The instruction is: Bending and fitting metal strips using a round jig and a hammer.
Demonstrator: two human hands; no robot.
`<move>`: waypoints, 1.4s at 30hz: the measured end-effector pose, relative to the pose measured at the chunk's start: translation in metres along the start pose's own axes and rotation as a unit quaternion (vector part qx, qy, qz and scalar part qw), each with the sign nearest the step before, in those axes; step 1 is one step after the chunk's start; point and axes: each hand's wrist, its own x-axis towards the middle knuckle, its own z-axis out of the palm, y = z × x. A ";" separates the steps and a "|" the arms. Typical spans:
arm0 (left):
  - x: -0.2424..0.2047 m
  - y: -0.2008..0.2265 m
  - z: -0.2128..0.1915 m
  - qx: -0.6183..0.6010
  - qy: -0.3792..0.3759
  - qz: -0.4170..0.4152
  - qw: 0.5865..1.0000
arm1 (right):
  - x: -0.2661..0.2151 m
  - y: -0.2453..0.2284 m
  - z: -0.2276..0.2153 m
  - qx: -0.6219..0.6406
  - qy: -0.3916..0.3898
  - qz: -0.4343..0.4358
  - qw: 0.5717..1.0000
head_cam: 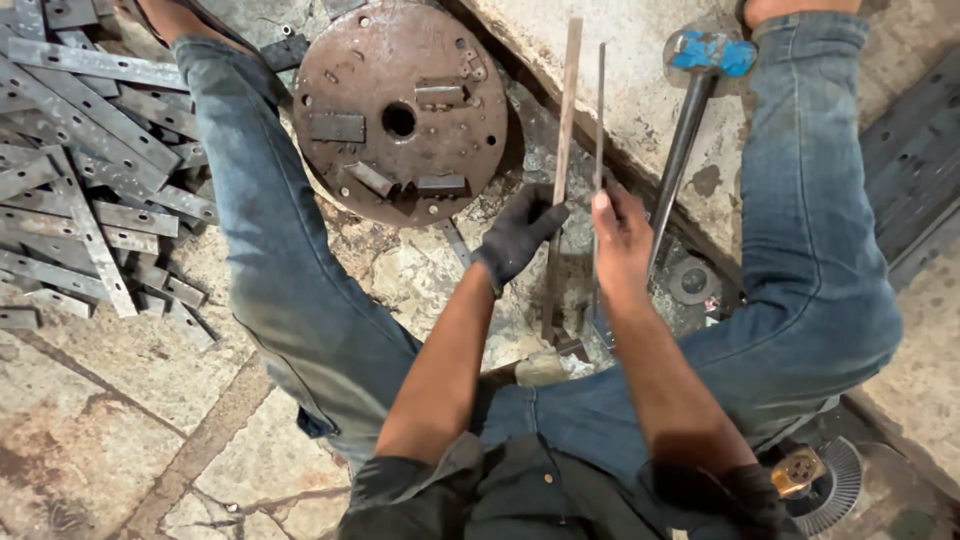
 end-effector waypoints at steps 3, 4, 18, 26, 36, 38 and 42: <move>-0.013 0.027 0.008 -0.033 0.014 0.035 0.999 | -0.002 -0.021 0.005 0.040 0.002 0.045 0.998; -0.017 0.034 0.012 -0.035 0.024 0.049 0.998 | -0.002 -0.028 0.007 0.062 -0.001 0.047 0.997; -0.022 0.048 0.022 0.038 0.064 0.067 0.995 | -0.005 -0.018 0.010 0.082 -0.030 0.070 0.994; -0.022 0.052 0.016 -0.024 0.041 0.087 0.995 | -0.003 -0.001 0.004 0.128 -0.054 0.098 0.985; -0.028 0.068 0.009 -0.014 0.045 0.055 0.997 | 0.000 -0.005 0.004 0.118 -0.095 0.078 0.985; -0.030 0.072 0.009 -0.008 0.046 0.056 0.997 | -0.001 -0.006 0.004 0.113 -0.087 0.083 0.986; -0.028 0.066 0.009 -0.041 0.033 0.045 0.998 | -0.001 -0.011 0.006 0.104 -0.090 0.085 0.987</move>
